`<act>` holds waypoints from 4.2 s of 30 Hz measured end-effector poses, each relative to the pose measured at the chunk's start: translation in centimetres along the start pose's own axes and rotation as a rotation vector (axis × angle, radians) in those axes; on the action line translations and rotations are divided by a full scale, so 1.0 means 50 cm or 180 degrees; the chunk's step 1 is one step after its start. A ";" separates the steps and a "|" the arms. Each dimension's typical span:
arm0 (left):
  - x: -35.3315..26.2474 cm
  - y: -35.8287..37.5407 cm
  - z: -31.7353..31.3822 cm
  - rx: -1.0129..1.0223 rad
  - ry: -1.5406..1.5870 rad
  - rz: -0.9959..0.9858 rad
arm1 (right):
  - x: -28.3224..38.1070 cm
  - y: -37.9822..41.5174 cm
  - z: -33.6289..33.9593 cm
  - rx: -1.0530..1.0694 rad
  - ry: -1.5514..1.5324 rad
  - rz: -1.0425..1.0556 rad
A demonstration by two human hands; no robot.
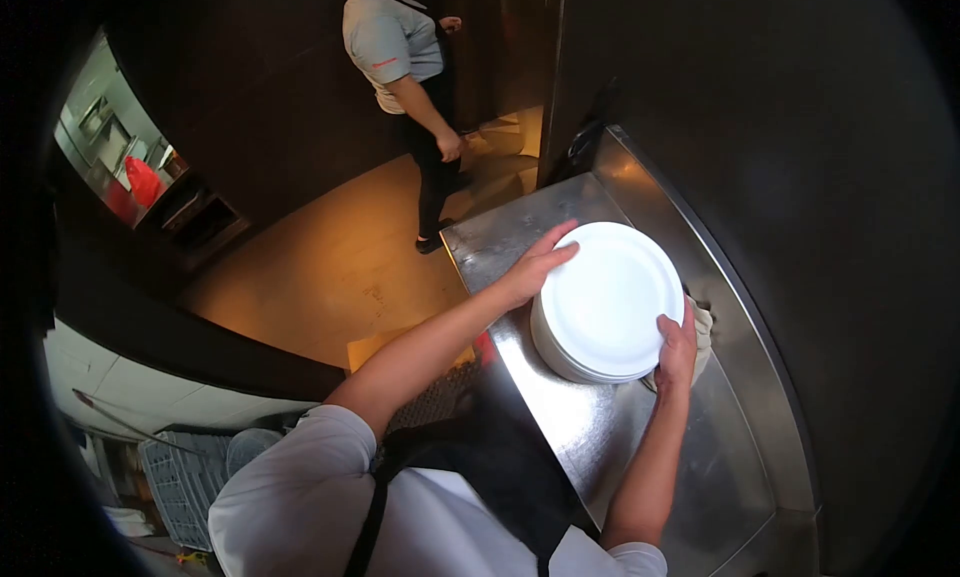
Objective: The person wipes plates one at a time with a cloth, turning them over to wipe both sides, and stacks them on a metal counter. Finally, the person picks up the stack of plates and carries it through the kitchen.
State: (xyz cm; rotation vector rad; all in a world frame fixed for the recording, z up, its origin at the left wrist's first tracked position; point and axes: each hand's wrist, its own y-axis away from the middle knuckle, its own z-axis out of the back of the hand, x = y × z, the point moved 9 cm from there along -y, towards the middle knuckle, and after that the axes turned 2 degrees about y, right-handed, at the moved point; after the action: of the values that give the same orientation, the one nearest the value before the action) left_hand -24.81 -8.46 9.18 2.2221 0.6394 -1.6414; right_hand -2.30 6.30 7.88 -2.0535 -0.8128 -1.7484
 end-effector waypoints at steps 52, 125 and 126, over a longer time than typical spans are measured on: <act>0.038 -0.028 -0.013 0.0799 0.0788 0.0042 | 0.007 0.012 -0.005 -0.0125 -0.0235 0.0199; -0.031 0.042 -0.025 0.0637 0.0410 -0.0472 | -0.029 -0.027 -0.006 0.0602 -0.0940 0.0470; -0.030 0.044 -0.026 0.0635 0.0411 -0.0483 | -0.031 -0.028 -0.003 0.0595 -0.0913 0.0502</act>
State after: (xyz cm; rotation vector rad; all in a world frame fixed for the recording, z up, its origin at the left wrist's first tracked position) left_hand -22.96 -9.97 10.97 2.4934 0.7218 -1.7111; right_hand -3.39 6.98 6.25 -2.2010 -0.8332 -1.2634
